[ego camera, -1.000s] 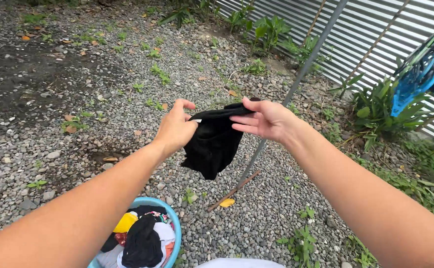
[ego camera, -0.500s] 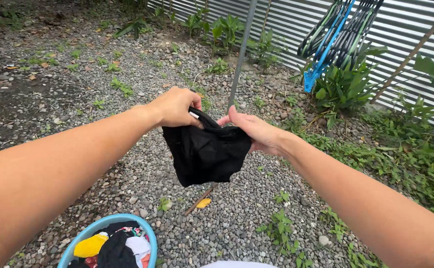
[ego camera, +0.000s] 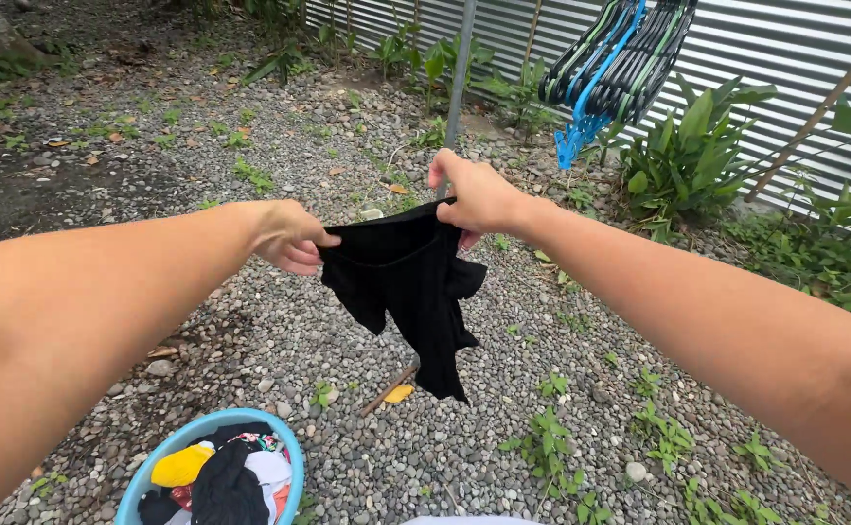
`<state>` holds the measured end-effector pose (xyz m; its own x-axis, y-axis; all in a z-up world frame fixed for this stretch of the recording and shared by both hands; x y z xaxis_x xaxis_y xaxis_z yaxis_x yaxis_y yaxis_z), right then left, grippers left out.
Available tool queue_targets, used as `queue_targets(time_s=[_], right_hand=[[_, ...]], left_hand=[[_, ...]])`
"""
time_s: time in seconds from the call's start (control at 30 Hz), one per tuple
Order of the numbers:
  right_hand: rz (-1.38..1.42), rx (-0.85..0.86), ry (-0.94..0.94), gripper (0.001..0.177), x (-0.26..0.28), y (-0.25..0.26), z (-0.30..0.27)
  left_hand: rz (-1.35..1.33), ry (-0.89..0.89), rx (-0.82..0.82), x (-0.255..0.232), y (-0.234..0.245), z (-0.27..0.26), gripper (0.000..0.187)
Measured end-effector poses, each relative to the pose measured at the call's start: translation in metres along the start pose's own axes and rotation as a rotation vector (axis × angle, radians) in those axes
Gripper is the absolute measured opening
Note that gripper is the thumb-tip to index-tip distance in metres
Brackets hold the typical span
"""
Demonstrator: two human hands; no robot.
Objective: The person is hanging washed clothes from a bucket onto a drying rack with hangers and clips.
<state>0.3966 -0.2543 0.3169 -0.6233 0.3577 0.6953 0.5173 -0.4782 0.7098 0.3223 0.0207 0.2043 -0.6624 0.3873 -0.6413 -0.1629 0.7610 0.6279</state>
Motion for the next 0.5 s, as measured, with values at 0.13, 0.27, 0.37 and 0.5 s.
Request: queue_targets(time_s=[0.13,0.27,0.37,0.5], right_hand=[[-0.678,-0.05,0.292,0.029,0.016,0.009,0.015],[-0.711,-0.509,0.495,0.022,0.072,0.046,-0.003],[-0.313,-0.859,0.983,0.025,0.07,-0.002,-0.056],[-0.54,0.57,0.071,0.04,-0.194,-0.155,-0.048]], left_hand=[[-0.84,0.18,-0.001,-0.037,0.001,-0.021,0.03],[-0.638,-0.75,-1.026,-0.091,0.04,-0.132,0.039],[0.434,-0.97,-1.042,-0.046,-0.036,-0.175,0.044],[0.493,-0.277,-0.037,0.083,-0.122,-0.035,0.031]])
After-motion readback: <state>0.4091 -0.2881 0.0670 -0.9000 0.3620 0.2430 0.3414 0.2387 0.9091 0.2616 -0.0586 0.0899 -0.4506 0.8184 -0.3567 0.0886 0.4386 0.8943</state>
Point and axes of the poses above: each hand's wrist, its own z-axis towards the middle knuckle, its own y-axis out of the back of the hand, x = y × z, the point moved 5 cm from there along z, towards the middle knuckle, and after that the axes turned 6 degrees about y, right-handed, at the moved point
